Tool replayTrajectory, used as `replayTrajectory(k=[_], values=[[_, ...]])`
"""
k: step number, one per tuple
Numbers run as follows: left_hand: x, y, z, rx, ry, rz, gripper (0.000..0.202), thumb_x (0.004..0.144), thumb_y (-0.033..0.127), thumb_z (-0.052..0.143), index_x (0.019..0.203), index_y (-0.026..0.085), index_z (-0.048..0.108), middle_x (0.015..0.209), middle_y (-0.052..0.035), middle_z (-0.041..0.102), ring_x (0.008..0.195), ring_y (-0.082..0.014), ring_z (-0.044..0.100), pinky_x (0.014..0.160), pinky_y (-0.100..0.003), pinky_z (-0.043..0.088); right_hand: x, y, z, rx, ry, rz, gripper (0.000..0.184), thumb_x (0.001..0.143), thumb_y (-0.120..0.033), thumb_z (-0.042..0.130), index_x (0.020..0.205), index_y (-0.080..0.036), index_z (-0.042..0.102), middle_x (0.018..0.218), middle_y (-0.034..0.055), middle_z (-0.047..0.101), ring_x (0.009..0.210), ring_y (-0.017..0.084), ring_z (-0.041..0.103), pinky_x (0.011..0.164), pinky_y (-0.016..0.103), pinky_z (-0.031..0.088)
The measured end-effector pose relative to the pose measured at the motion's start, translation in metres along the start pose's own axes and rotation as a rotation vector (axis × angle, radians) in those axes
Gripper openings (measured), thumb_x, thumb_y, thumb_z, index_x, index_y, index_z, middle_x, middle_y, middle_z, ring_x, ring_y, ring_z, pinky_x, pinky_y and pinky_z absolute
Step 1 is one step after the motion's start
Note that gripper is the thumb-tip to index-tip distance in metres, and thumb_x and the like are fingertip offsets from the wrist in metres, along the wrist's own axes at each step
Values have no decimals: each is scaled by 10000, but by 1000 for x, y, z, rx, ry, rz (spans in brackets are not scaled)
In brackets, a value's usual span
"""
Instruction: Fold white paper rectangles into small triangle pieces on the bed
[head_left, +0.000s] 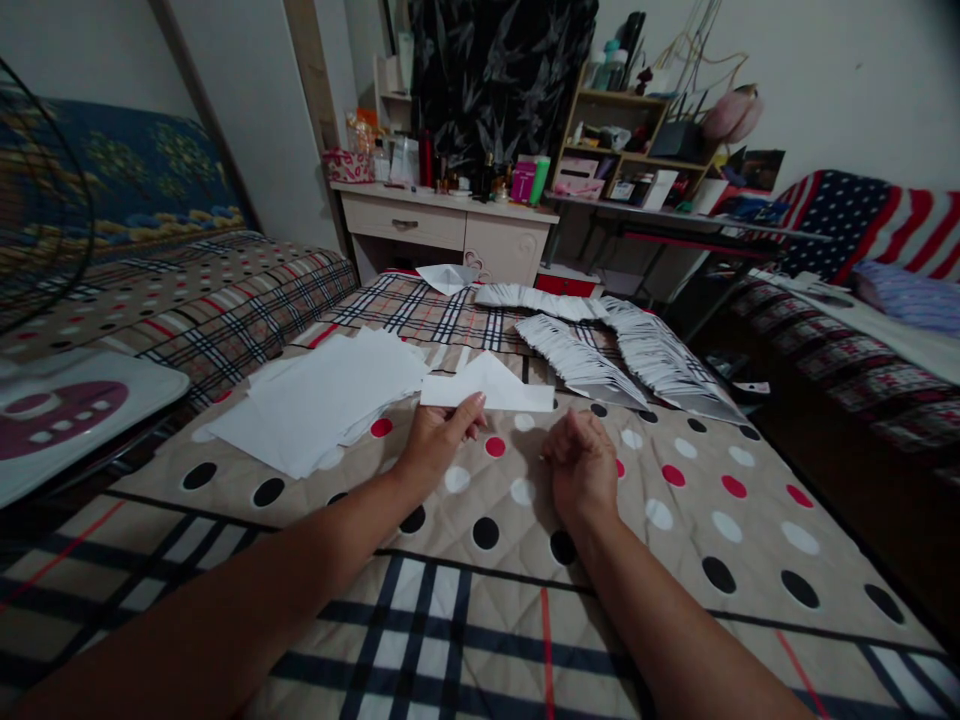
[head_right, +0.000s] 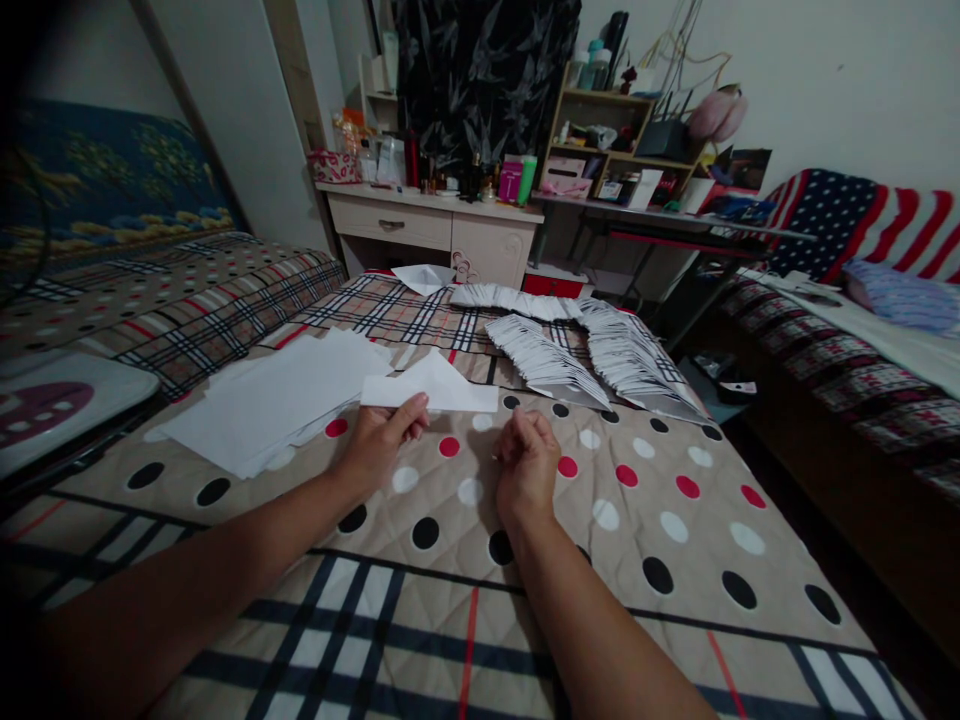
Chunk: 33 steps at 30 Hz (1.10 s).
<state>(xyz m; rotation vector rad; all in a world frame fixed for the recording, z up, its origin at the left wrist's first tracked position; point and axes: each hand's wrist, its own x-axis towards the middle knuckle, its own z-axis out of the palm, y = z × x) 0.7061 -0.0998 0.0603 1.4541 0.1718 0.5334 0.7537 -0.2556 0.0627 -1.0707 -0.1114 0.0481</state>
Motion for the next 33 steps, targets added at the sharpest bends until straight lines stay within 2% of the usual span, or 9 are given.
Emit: replayTrajectory(k=[3, 6, 8, 12, 15, 21, 26, 29, 33], values=[[3, 1, -2, -13, 67, -2, 326, 786, 433, 628, 609, 163, 581, 575, 9, 588, 498, -79, 485, 503, -201, 395, 2, -1, -3, -15, -24, 62, 499, 727, -590, 661, 590, -221, 353, 514, -78, 315, 435, 82, 274, 427, 226, 275], [-1, 2, 4, -13, -17, -3, 325, 786, 434, 630, 610, 165, 584, 570, 10, 581, 494, -84, 488, 495, -205, 397, -7, 4, 6, -97, -178, 137, 508, 766, -669, 605, 619, -208, 452, 527, -57, 380, 449, 89, 320, 436, 237, 268], [-6, 2, 10, 11, -118, -10, 316, 785, 425, 633, 610, 166, 590, 563, 6, 585, 491, -91, 495, 490, -211, 400, -15, 8, 14, -153, -249, 120, 486, 758, -630, 655, 619, -194, 491, 520, -50, 406, 459, 88, 327, 441, 239, 248], [-11, 4, 15, 53, -203, -3, 296, 781, 410, 636, 613, 169, 597, 551, 0, 594, 483, -103, 502, 481, -221, 399, -24, 12, 23, -158, -207, 34, 405, 752, -500, 719, 600, -194, 503, 505, -55, 418, 451, 85, 297, 436, 243, 212], [-9, 4, 11, 101, -175, 7, 349, 804, 425, 615, 569, 167, 596, 525, -5, 585, 482, -106, 503, 501, -228, 397, -21, 11, 20, -146, -130, 17, 416, 748, -449, 716, 534, -196, 465, 468, -57, 404, 430, 83, 303, 421, 246, 201], [-2, -1, 0, 75, -86, -9, 430, 843, 479, 554, 550, 168, 600, 505, 3, 560, 472, -96, 479, 501, -226, 369, -17, 8, 14, -97, -5, 119, 344, 682, -455, 745, 579, -175, 572, 489, -32, 526, 393, 76, 380, 376, 229, 237], [0, -3, -3, 36, -55, -39, 528, 907, 509, 404, 540, 176, 585, 517, -18, 587, 450, -105, 476, 470, -241, 354, -18, 5, 14, -91, 3, 93, 375, 698, -491, 719, 571, -174, 565, 451, -32, 504, 363, 71, 372, 351, 211, 218], [2, -3, -7, 66, -23, -34, 550, 915, 493, 382, 509, 176, 575, 485, -17, 566, 435, -102, 467, 468, -243, 351, -16, 4, 10, -121, -35, 108, 390, 724, -490, 691, 543, -173, 554, 413, -41, 453, 357, 67, 345, 354, 209, 210], [7, -6, -13, 89, 59, -49, 562, 917, 500, 385, 504, 172, 579, 452, -9, 528, 415, -98, 440, 447, -242, 321, -14, 4, 6, -162, -45, 117, 375, 678, -439, 751, 523, -168, 542, 412, -51, 443, 359, 53, 322, 356, 201, 184]])
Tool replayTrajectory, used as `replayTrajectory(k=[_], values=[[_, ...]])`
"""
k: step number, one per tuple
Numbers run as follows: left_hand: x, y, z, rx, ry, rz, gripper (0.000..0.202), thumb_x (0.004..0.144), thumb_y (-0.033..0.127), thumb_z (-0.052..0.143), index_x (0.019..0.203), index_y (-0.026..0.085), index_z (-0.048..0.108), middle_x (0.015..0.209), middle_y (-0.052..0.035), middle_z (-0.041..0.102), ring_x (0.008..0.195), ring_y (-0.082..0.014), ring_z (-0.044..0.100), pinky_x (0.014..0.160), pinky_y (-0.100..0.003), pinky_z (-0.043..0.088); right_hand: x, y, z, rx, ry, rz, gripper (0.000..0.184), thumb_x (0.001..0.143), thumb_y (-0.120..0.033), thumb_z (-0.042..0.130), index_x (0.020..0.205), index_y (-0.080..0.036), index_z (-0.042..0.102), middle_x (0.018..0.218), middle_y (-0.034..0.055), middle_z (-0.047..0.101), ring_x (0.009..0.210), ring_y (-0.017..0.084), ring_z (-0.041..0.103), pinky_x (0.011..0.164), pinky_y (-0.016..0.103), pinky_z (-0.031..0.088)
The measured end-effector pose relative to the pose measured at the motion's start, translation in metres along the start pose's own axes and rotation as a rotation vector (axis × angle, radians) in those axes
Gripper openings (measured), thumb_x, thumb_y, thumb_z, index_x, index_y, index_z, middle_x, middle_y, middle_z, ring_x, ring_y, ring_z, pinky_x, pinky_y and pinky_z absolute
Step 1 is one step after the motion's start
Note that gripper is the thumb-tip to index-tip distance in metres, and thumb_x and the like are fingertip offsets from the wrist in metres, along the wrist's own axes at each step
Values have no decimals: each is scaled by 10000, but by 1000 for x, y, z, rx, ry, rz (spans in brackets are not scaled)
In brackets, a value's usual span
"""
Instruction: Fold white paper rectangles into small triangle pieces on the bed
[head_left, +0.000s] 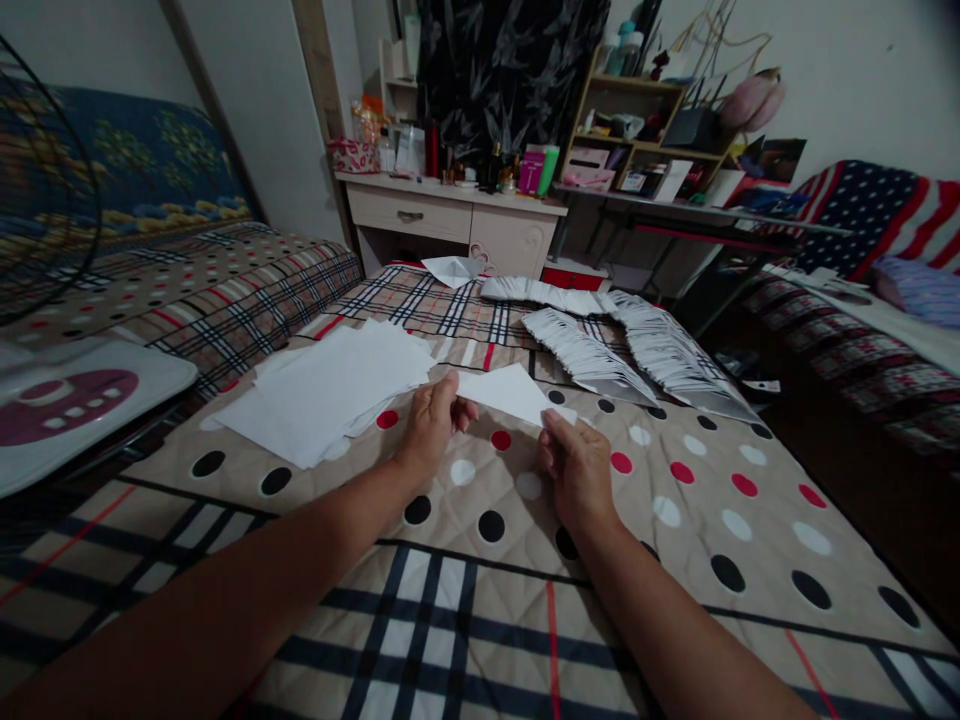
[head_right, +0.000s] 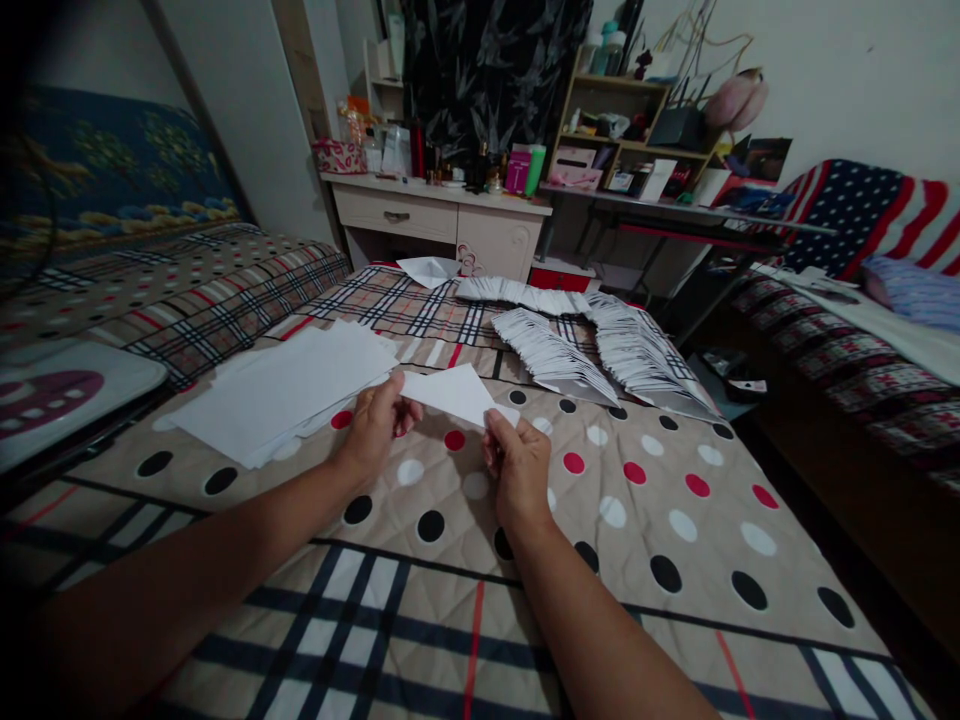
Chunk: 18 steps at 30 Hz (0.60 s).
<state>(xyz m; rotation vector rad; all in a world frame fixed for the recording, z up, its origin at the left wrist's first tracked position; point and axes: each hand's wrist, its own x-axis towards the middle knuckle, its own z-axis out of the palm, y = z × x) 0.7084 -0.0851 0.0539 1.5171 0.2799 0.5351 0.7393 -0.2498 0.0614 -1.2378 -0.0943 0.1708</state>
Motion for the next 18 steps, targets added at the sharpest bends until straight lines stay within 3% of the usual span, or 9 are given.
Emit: replayTrajectory(k=[6, 8, 10, 12, 14, 18], values=[[5, -3, 0, -150, 84, -2, 532, 888, 598, 474, 610, 155, 572, 520, 4, 529, 451, -79, 457, 435, -202, 326, -1, 1, -1, -42, -112, 49, 425, 758, -498, 681, 524, -163, 566, 356, -35, 442, 305, 60, 319, 336, 203, 175], [4, -1, 2, -238, 29, 26, 482, 876, 610, 499, 776, 153, 611, 671, -15, 612, 512, -76, 519, 452, -181, 363, 0, 1, 0, 6, -118, 48, 420, 776, -495, 657, 532, -165, 568, 356, -30, 456, 294, 64, 328, 332, 204, 193], [3, 1, 4, -295, -78, 60, 453, 836, 577, 596, 1056, 182, 603, 958, -59, 668, 648, -97, 614, 482, -168, 415, 1, 0, 1, 41, -114, 42, 404, 774, -480, 654, 535, -168, 560, 354, -31, 460, 287, 65, 328, 330, 202, 202], [3, 2, 6, -313, -208, 81, 629, 761, 495, 727, 1286, 242, 492, 1228, -96, 600, 829, -149, 664, 544, -180, 484, 1, 0, 1, 49, -115, 41, 395, 772, -470, 653, 534, -170, 555, 349, -31, 459, 284, 66, 329, 327, 200, 202], [2, 1, 7, -314, -294, 102, 777, 696, 410, 806, 1361, 272, 428, 1349, -108, 527, 963, -194, 655, 640, -219, 540, 1, 0, 1, 47, -124, 44, 399, 777, -468, 644, 527, -171, 551, 343, -29, 455, 278, 66, 328, 322, 198, 202], [4, -4, 9, -295, -325, 147, 730, 718, 358, 793, 1361, 272, 458, 1362, -101, 534, 1049, -209, 627, 774, -267, 552, 0, 2, 0, 45, -144, 62, 404, 787, -464, 632, 520, -171, 547, 343, -26, 460, 272, 67, 332, 308, 191, 212]])
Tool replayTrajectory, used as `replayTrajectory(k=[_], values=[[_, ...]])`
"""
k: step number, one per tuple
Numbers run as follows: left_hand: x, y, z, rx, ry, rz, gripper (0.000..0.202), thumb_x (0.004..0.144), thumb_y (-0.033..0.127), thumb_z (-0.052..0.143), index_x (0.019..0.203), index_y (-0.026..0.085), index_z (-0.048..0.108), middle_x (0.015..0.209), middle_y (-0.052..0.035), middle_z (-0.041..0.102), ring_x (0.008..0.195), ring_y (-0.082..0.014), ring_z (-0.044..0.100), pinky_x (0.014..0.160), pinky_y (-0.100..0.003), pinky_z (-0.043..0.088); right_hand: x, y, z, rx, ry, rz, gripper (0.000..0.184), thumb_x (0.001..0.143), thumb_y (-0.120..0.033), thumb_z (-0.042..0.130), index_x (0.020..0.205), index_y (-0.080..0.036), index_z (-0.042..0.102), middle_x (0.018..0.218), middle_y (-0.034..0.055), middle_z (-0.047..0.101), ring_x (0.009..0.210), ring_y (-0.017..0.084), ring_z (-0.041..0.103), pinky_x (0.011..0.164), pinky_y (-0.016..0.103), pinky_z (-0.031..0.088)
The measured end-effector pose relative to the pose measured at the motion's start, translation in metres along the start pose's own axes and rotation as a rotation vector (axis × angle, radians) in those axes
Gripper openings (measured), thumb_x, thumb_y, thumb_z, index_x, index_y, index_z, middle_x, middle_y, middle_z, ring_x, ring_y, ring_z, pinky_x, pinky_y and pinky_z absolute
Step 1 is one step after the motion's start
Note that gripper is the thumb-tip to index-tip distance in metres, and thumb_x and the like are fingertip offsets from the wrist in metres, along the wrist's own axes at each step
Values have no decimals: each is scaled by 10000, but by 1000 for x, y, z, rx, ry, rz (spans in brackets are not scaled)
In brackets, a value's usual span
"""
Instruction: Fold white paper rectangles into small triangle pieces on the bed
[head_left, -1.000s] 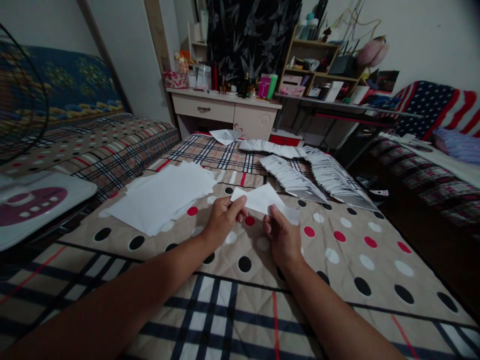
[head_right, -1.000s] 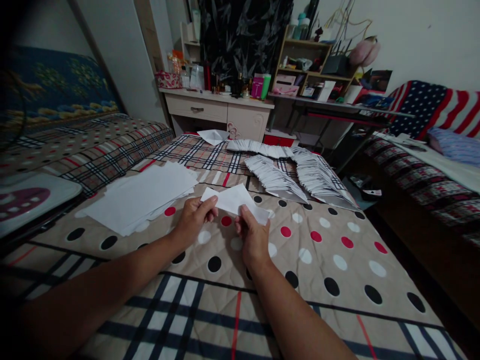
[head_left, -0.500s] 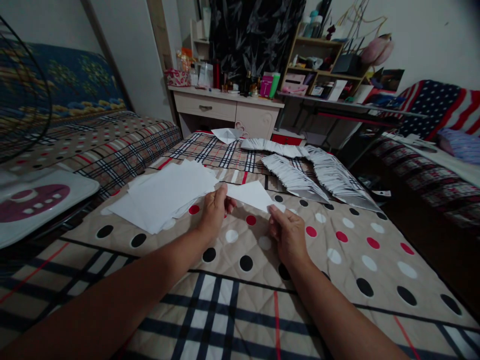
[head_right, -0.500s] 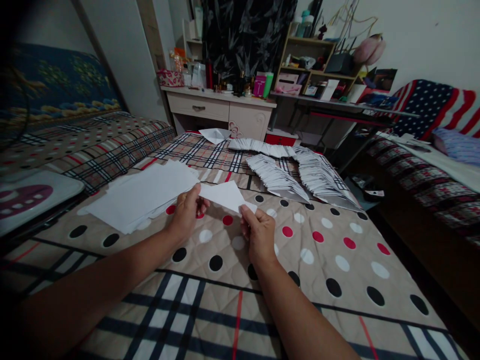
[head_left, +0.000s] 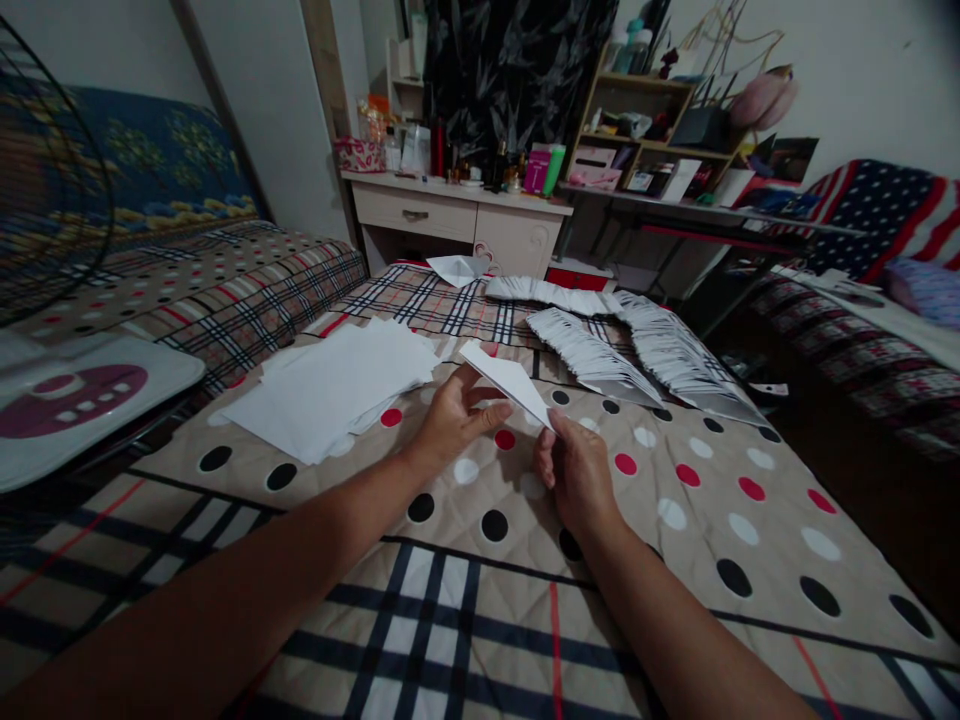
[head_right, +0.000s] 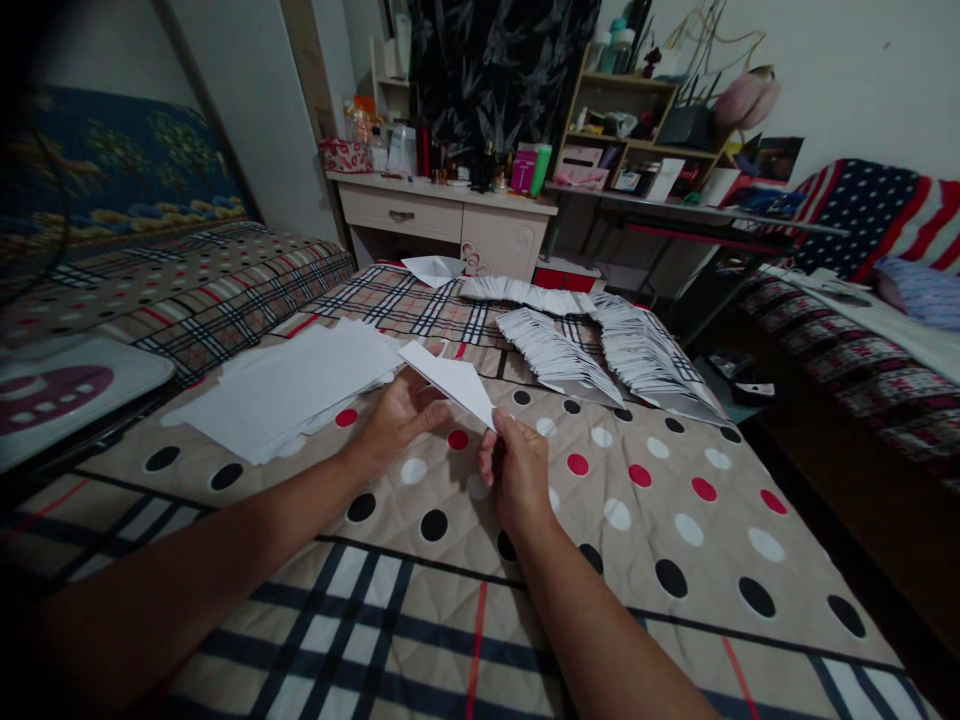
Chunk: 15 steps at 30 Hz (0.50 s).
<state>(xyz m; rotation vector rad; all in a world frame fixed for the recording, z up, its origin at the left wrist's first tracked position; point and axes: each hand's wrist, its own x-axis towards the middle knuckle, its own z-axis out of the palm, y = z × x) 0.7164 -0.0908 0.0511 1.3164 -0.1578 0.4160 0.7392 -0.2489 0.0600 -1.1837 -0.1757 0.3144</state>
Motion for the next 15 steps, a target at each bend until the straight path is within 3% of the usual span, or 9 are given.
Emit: replayTrajectory(k=[10, 15], values=[[-4, 7, 1, 34, 23, -11, 538, 756, 290, 706, 1261, 195, 545, 1213, -96, 636, 1004, -195, 626, 758, -270, 548, 1, 3, -2, -22, -42, 29, 419, 798, -466, 624, 514, -169, 543, 347, -23, 467, 273, 66, 347, 305, 180, 232], [-7, 8, 2, -32, 83, -63, 550, 743, 261, 655, 1274, 213, 522, 1143, -69, 662, 927, -188, 646, 725, -286, 551, -4, 4, 0, -163, -87, 67, 452, 818, -515, 605, 533, -167, 552, 364, -22, 480, 297, 65, 361, 325, 178, 238]])
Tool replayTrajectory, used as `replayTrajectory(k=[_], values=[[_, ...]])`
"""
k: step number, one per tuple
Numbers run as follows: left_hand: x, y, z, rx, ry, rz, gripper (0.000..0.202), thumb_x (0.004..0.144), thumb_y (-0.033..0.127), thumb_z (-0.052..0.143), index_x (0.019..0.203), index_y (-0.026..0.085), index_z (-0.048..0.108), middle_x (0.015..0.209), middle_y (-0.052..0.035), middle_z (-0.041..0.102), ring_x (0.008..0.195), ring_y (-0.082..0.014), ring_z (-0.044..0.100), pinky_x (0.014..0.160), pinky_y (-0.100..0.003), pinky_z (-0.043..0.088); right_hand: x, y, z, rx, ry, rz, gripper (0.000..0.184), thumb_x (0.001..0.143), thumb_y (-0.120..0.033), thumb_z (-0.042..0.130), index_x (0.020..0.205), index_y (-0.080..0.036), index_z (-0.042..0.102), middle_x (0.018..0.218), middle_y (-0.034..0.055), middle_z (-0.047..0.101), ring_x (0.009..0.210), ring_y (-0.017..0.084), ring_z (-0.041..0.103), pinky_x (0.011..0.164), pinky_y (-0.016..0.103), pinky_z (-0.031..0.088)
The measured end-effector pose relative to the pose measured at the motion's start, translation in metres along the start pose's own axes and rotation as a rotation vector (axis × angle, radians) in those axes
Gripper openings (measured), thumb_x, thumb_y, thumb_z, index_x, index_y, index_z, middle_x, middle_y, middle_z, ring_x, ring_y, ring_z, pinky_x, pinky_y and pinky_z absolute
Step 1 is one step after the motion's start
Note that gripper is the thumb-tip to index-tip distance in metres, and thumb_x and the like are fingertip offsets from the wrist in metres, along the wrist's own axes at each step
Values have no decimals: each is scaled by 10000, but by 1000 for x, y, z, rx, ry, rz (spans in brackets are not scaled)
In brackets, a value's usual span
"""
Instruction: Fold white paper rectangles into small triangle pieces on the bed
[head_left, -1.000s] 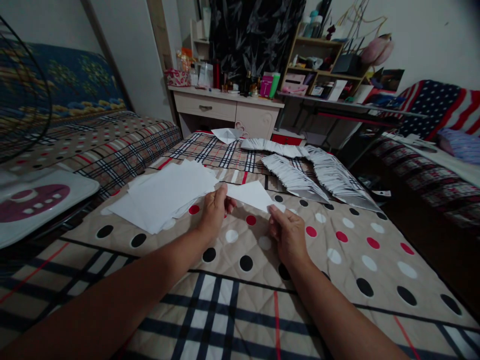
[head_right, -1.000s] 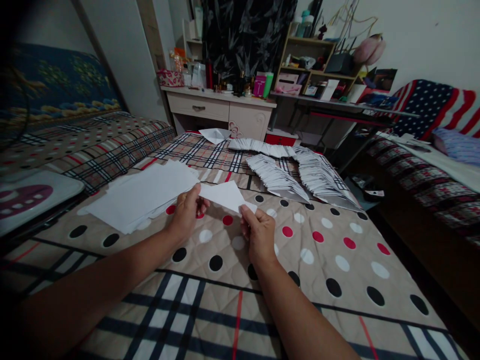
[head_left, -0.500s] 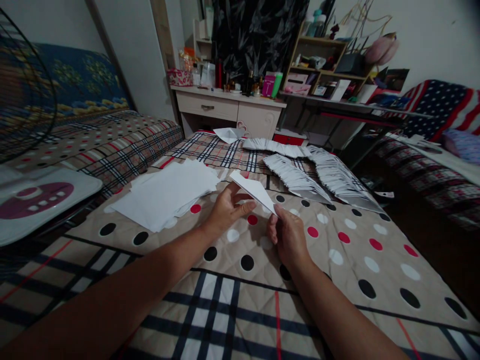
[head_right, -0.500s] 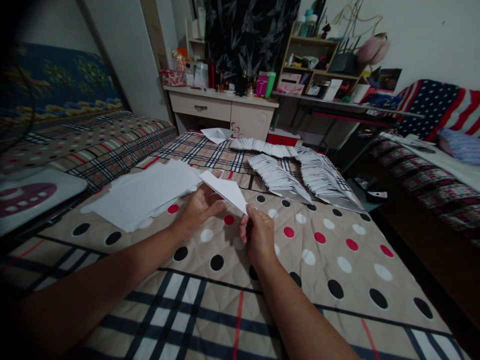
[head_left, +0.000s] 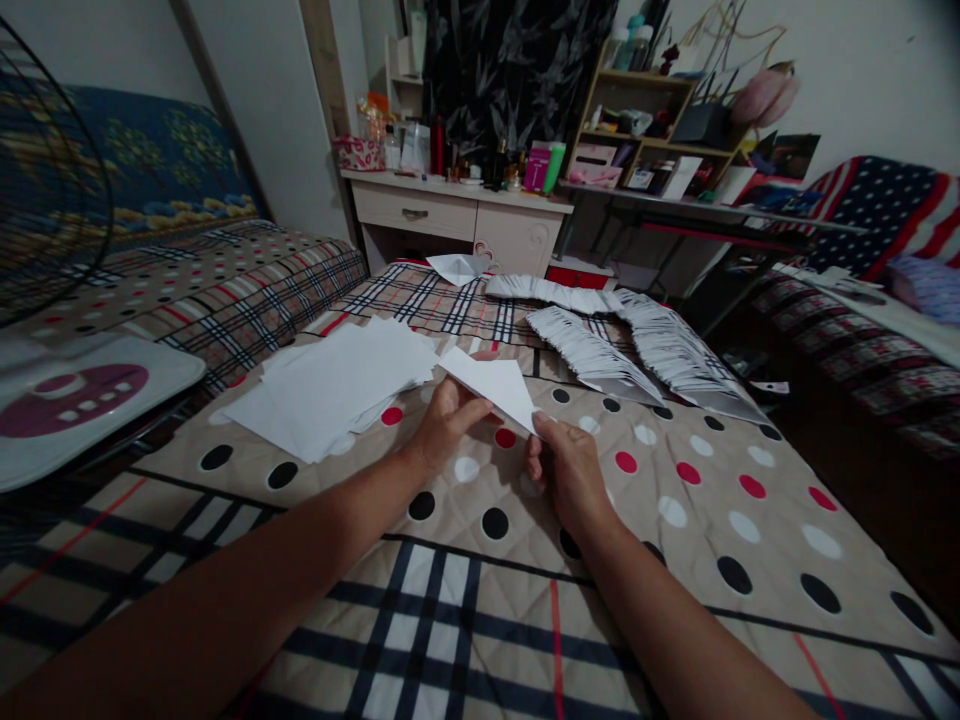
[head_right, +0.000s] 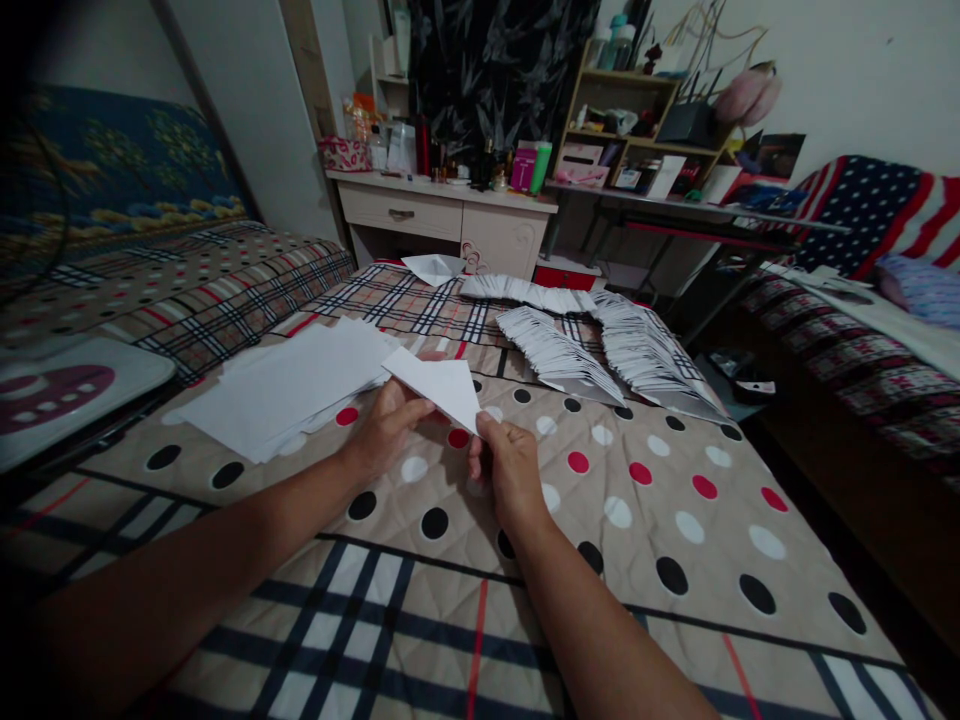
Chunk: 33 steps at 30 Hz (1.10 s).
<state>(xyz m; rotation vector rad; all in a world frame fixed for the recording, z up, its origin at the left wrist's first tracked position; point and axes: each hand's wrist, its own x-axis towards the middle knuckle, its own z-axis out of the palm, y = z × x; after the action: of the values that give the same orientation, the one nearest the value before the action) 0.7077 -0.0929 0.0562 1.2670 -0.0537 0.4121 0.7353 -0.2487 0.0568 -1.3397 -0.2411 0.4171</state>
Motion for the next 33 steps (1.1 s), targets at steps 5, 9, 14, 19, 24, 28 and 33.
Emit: replayTrajectory(k=[5, 9, 14, 19, 24, 28, 33], values=[[1, 8, 9, -89, 46, -32, 372, 764, 268, 599, 1135, 241, 587, 1140, -67, 685, 953, -222, 682, 760, -335, 550, -6, 2, 6, -223, -237, 38, 485, 842, -542, 565, 533, -169, 546, 391, -14, 497, 332, 72, 381, 371, 199, 249], [3, 8, 10, -41, 122, -63, 272, 715, 286, 632, 980, 231, 617, 1007, -61, 723, 848, -225, 706, 643, -308, 544, -9, 2, 10, -431, -245, -66, 498, 849, -533, 564, 505, -180, 488, 413, -21, 466, 386, 75, 360, 420, 221, 254], [2, 0, 7, 263, 142, -3, 218, 627, 194, 670, 841, 178, 628, 904, -49, 721, 738, -191, 689, 635, -283, 535, -12, -2, 13, -746, -1, -385, 431, 769, -597, 647, 845, -175, 604, 674, 7, 609, 588, 141, 515, 543, 247, 343], [-3, 1, 7, 595, 38, 47, 320, 621, 90, 622, 926, 172, 675, 864, -35, 725, 787, -191, 675, 704, -271, 526, -15, -3, 14, -903, 44, -498, 416, 819, -517, 620, 1072, -192, 560, 803, 19, 652, 646, 166, 568, 593, 268, 377], [-4, 4, 6, 871, -35, 113, 308, 772, 132, 536, 1036, 195, 680, 958, -58, 729, 896, -231, 676, 813, -334, 512, -11, -2, 9, -812, 88, -532, 137, 876, -291, 524, 969, -213, 587, 673, -11, 607, 576, 149, 547, 568, 261, 370], [-5, 7, 5, 957, -98, 145, 351, 910, 256, 464, 1231, 182, 585, 995, -81, 719, 862, -219, 675, 804, -340, 513, 0, -2, -1, -705, 182, -507, 93, 842, -235, 523, 901, -219, 593, 615, -30, 567, 511, 131, 484, 519, 250, 339], [-9, 11, 2, 1028, -234, 399, 613, 895, 322, 567, 1460, 265, 336, 1455, -128, 461, 1072, -219, 630, 924, -368, 504, 9, -1, -10, -630, 265, -421, 121, 777, -214, 560, 897, -215, 568, 577, -46, 561, 481, 123, 481, 491, 234, 338]])
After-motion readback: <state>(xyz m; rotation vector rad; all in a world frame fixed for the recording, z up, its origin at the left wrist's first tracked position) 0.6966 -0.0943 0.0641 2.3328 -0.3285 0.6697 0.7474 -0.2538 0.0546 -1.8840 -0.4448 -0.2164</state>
